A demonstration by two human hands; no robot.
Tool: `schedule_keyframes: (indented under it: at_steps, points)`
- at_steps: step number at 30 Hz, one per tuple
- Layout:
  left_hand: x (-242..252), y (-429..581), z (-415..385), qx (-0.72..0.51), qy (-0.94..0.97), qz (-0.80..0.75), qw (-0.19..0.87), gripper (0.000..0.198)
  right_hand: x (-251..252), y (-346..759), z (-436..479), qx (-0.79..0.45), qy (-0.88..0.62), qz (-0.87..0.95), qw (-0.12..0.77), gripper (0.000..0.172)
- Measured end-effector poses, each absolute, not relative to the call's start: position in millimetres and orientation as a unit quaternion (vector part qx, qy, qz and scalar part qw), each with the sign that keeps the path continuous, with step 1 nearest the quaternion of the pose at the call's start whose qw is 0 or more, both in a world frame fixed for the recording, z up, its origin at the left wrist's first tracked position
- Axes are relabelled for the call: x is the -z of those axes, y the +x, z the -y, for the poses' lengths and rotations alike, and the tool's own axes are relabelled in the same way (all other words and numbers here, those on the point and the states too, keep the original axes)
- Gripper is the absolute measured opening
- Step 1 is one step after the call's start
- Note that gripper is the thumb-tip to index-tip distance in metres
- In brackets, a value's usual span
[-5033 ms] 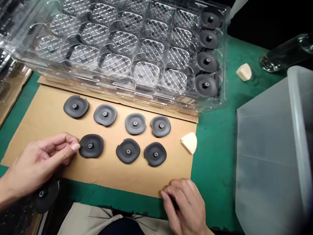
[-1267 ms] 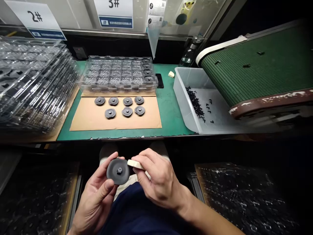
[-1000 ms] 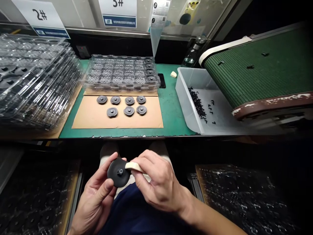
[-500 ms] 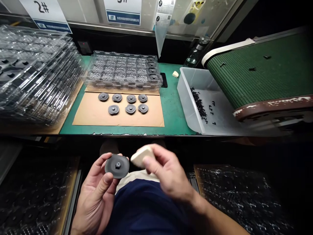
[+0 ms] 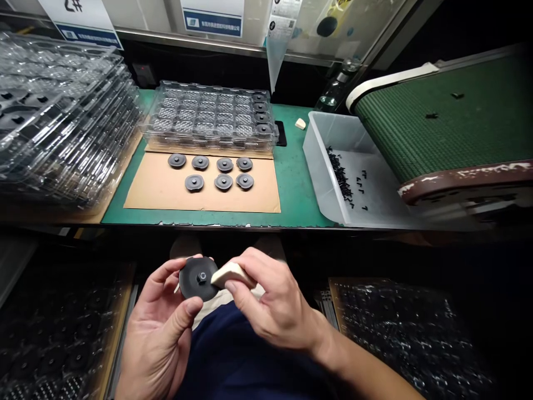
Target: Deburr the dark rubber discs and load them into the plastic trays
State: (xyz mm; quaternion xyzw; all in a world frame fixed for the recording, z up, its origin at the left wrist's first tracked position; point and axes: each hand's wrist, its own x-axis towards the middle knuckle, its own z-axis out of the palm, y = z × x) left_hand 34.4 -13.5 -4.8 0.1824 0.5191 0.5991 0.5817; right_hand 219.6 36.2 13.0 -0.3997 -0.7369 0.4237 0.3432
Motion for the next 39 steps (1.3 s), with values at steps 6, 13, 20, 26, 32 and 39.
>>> schedule_keyframes:
  at_steps: [6,13,20,26,32,39]
  points:
    - [4,31,16,-0.608,0.183,-0.52,0.571,0.051,-14,215,-34,-0.464,-0.399,0.718,0.331,0.018]
    - [5,29,18,-0.612,0.18,-0.516,0.572,0.051,-14,214,-32,-0.471,-0.394,0.714,0.336,0.018]
    - [7,24,22,-0.589,0.157,-0.498,0.616,0.053,-14,217,-37,-0.452,-0.366,0.743,0.33,0.013]
    - [6,22,26,-0.551,0.071,-0.472,0.685,0.05,-14,214,-36,-0.389,-0.357,0.777,0.343,0.014]
    - [1,24,25,-0.555,0.025,-0.483,0.677,0.042,-19,209,-27,-0.363,-0.395,0.788,0.303,0.016]
    - [6,16,24,-0.523,0.025,-0.459,0.718,0.041,-17,210,-26,-0.336,-0.393,0.811,0.274,0.019]
